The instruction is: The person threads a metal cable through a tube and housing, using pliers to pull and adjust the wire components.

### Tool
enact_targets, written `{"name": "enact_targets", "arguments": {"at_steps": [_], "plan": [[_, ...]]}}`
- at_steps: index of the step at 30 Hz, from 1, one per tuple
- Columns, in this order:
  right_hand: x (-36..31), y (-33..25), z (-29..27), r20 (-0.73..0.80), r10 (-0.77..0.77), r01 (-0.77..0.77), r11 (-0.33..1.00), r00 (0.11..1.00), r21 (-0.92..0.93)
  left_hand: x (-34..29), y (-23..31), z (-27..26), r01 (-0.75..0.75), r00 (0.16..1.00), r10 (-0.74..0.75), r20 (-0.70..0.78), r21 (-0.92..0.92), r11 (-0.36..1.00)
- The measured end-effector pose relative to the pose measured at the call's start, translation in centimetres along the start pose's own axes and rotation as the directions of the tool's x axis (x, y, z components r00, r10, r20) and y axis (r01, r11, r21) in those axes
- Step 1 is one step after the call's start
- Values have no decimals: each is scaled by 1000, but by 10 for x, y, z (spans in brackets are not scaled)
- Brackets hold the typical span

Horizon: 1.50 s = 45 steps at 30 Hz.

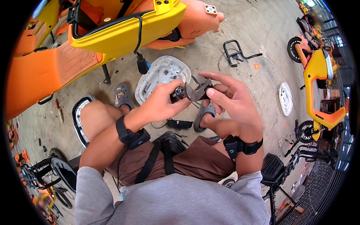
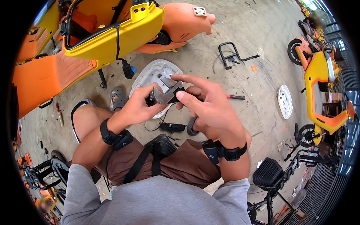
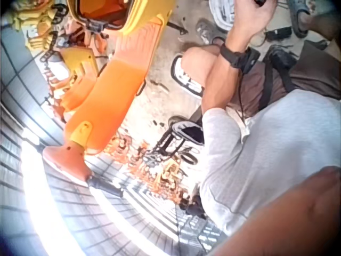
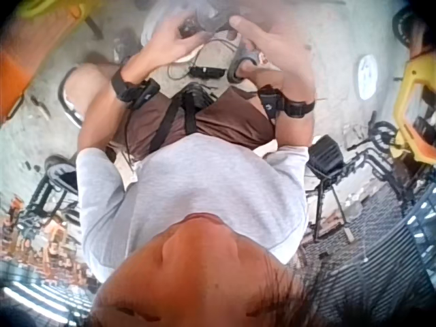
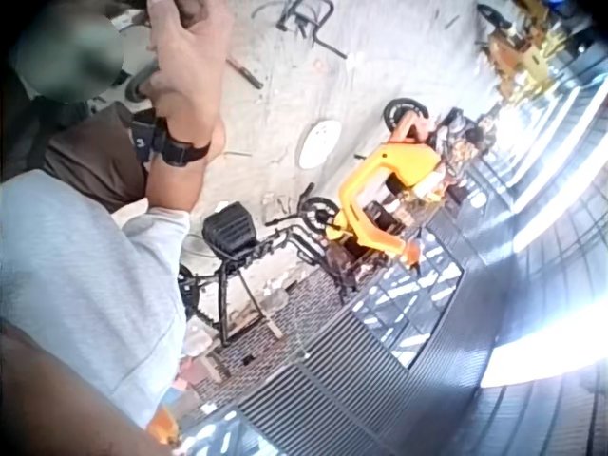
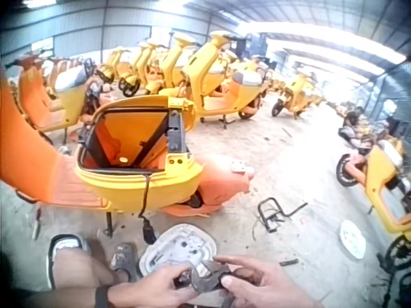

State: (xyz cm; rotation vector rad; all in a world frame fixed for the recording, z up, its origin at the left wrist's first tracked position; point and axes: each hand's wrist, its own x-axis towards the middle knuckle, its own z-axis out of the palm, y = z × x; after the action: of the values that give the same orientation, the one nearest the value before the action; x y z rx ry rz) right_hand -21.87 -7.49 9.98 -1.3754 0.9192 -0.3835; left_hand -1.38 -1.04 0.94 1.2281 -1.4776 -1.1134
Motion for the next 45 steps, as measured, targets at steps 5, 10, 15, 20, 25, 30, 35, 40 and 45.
{"name": "enact_targets", "arguments": {"at_steps": [5, 10, 15, 20, 25, 30, 35, 40, 45], "plan": [[9, 13, 9, -226, -38, 54, 997, 973, 62, 4, 10, -12, 76, 996, -77, -55, -29, 997], [22, 23, 6, -336, 28, 37, 982, 941, 186, 6, 21, -29, 121, 976, -185, -111, -432, 894], [17, 25, 14, -193, 107, -33, 934, 975, 355, 7, 28, -41, 126, 972, -231, -50, -717, 686], [32, 41, 35, -232, -17, 79, 963, 972, 259, 9, 31, -39, 109, 966, -250, -72, -760, 641], [38, 40, 44, -164, 71, -14, 946, 984, 324, 11, 30, -40, 117, 961, -265, -81, -750, 651], [45, 53, 50, -102, 77, -43, 953, 992, 299, 13, 31, -37, 133, 959, -277, -60, -767, 628], [42, 53, 58, -28, 290, -265, 906, 957, 330, 14, 32, -37, 145, 963, -269, -26, -792, 594], [42, 59, 63, 114, 421, -422, 772, 900, 475, 15, 33, -35, 133, 958, -279, -60, -771, 623], [43, 69, 72, 124, 528, -509, 689, 840, 517, 16, 30, -38, 138, 947, -317, -53, -823, 551]]}}
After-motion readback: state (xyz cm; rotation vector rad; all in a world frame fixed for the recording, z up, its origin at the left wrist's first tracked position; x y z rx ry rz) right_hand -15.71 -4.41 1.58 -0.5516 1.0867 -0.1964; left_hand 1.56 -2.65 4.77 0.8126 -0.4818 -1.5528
